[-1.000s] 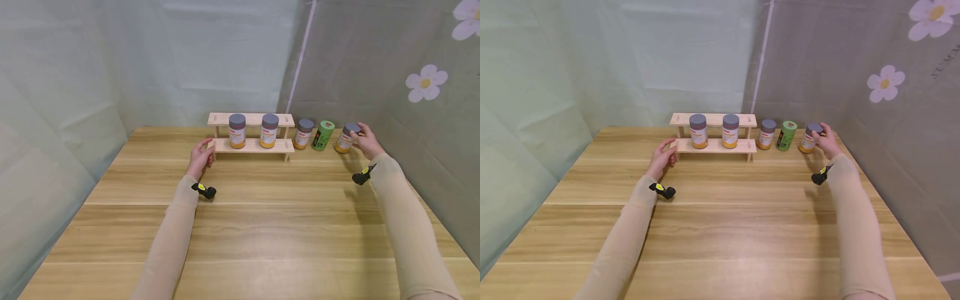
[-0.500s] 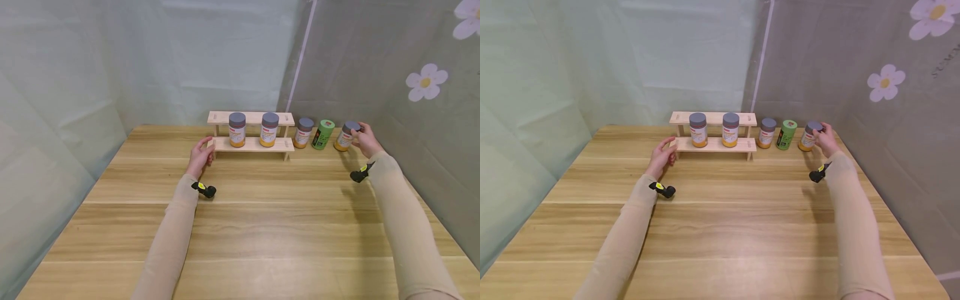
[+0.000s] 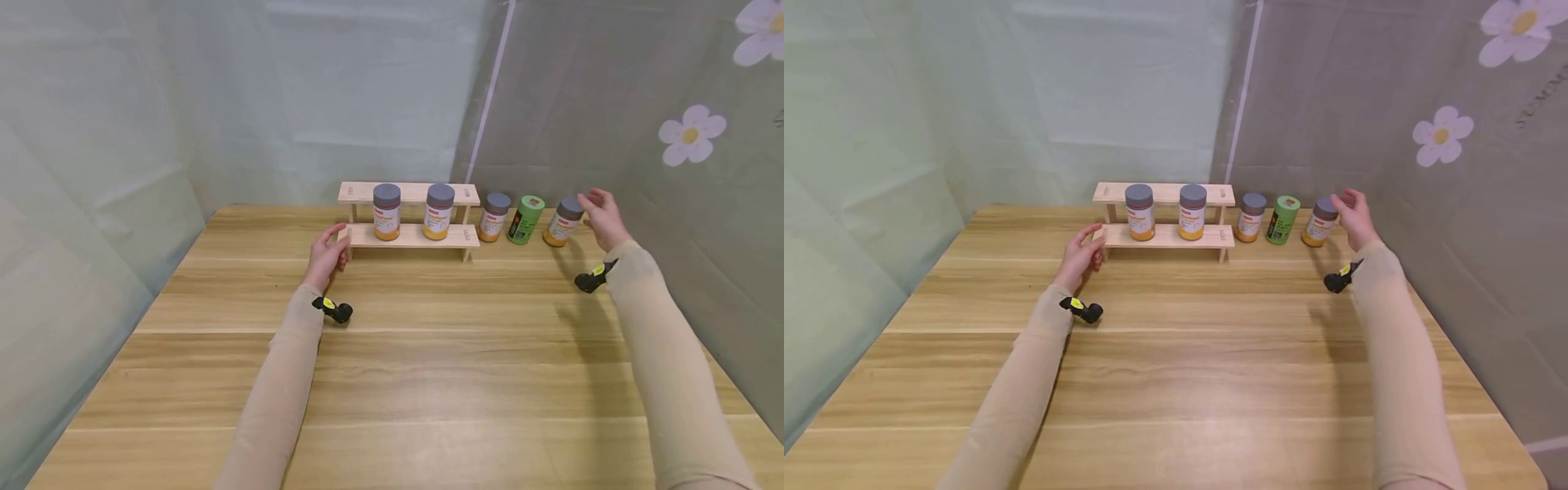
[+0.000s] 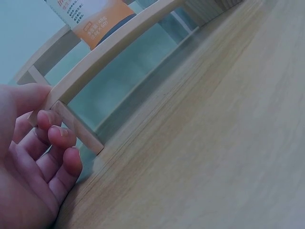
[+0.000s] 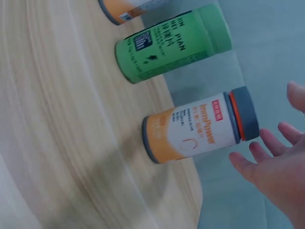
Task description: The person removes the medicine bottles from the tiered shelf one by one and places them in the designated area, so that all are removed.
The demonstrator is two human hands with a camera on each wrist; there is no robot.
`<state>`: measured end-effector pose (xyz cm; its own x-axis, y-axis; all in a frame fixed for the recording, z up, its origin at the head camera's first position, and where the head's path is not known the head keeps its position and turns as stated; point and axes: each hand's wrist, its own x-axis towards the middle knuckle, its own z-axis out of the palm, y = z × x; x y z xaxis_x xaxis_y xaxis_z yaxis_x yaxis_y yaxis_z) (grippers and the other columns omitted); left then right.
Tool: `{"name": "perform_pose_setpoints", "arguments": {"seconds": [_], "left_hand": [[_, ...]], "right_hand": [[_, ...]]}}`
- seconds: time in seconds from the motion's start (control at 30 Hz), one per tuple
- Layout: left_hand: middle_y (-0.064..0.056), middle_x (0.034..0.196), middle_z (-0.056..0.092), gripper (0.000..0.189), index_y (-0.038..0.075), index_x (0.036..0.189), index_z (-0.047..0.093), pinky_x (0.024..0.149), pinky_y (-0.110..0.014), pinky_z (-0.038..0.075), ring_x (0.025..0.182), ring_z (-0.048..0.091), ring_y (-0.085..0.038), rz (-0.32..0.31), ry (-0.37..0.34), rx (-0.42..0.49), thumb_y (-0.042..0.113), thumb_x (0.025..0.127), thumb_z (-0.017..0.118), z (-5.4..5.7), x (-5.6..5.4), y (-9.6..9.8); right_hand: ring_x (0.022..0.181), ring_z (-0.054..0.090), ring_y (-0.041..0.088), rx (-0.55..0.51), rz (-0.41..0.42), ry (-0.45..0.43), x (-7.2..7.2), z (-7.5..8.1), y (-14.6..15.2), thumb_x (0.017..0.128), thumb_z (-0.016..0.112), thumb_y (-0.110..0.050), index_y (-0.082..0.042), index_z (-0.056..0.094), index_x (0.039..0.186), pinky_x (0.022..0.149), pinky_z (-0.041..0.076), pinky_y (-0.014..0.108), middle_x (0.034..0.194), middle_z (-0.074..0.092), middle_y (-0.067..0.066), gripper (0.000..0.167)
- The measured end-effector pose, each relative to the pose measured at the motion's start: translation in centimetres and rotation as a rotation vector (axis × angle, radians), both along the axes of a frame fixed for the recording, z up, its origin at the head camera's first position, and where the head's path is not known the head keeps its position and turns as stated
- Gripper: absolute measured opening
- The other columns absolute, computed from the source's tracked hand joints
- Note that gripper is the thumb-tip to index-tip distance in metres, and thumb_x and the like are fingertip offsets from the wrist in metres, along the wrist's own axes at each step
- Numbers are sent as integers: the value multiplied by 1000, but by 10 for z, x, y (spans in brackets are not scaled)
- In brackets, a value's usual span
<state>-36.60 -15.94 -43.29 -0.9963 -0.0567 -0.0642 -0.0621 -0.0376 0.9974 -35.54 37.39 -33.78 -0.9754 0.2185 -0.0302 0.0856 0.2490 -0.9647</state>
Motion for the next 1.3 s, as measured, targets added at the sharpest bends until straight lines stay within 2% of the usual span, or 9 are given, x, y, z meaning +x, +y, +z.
{"name": "perform_pose_setpoints", "arguments": {"seconds": [0.27, 0.43, 0.57, 0.73, 0.8, 1.07, 1.2, 1.3], "left_hand": [[9, 53, 46, 44, 15, 138, 49, 45, -19, 38, 46, 42, -5, -7, 13, -1, 18, 96, 60, 2, 0, 0], [8, 53, 46, 43, 16, 138, 50, 45, -20, 38, 46, 43, -5, -10, 4, 0, 19, 96, 60, 2, 2, 0], [5, 55, 46, 44, 14, 138, 49, 46, -21, 38, 47, 42, -7, -21, -22, 26, 17, 96, 60, 9, 7, 0], [2, 56, 46, 45, 10, 140, 47, 47, -23, 39, 48, 43, -10, -40, -38, 32, 14, 97, 58, 24, 17, 1], [2, 56, 46, 46, 10, 141, 46, 47, -24, 40, 49, 43, -11, -42, -39, 19, 13, 97, 58, 26, 19, 1], [8, 56, 44, 43, 17, 138, 49, 46, -19, 38, 49, 41, -6, -4, 3, -13, 21, 97, 59, 4, 5, 1], [8, 55, 45, 42, 16, 138, 49, 45, -19, 38, 47, 42, -6, -4, 0, -3, 20, 97, 59, 4, 5, 1], [7, 54, 45, 44, 14, 139, 49, 45, -20, 38, 47, 42, -6, -16, -20, 16, 17, 96, 59, 10, 7, 0]], "right_hand": [[150, 13, 21, 50, -49, 32, 3, 14, -6, 98, 42, -52, -15, 12, 155, 123, 17, 44, 163, 8, 9, 75], [150, 15, 27, 200, -38, 69, 7, 21, -15, 98, 41, -52, -12, 17, 154, 122, 18, 46, 162, 15, 12, 73], [149, 16, 31, 297, -15, 97, 8, 26, -25, 98, 43, -51, -9, 20, 153, 121, 18, 51, 160, 17, 14, 72], [149, 17, 30, 324, 3, 130, 9, 28, -35, 99, 45, -49, -10, 23, 152, 121, 18, 51, 160, 20, 12, 69], [148, 17, 30, 329, 9, 144, 10, 29, -39, 99, 45, -48, -10, 24, 152, 120, 19, 51, 159, 22, 12, 68], [147, 22, 31, 362, 43, 192, 9, 30, -60, 100, 47, -41, -5, 27, 149, 120, 21, 48, 156, 27, 15, 64], [146, 22, 32, 372, 84, 210, 7, 29, -69, 101, 47, -40, -5, 28, 149, 120, 20, 49, 156, 27, 16, 63], [146, 23, 31, 378, 104, 212, 6, 28, -75, 100, 47, -40, -5, 28, 149, 121, 19, 48, 156, 28, 15, 63]]}}
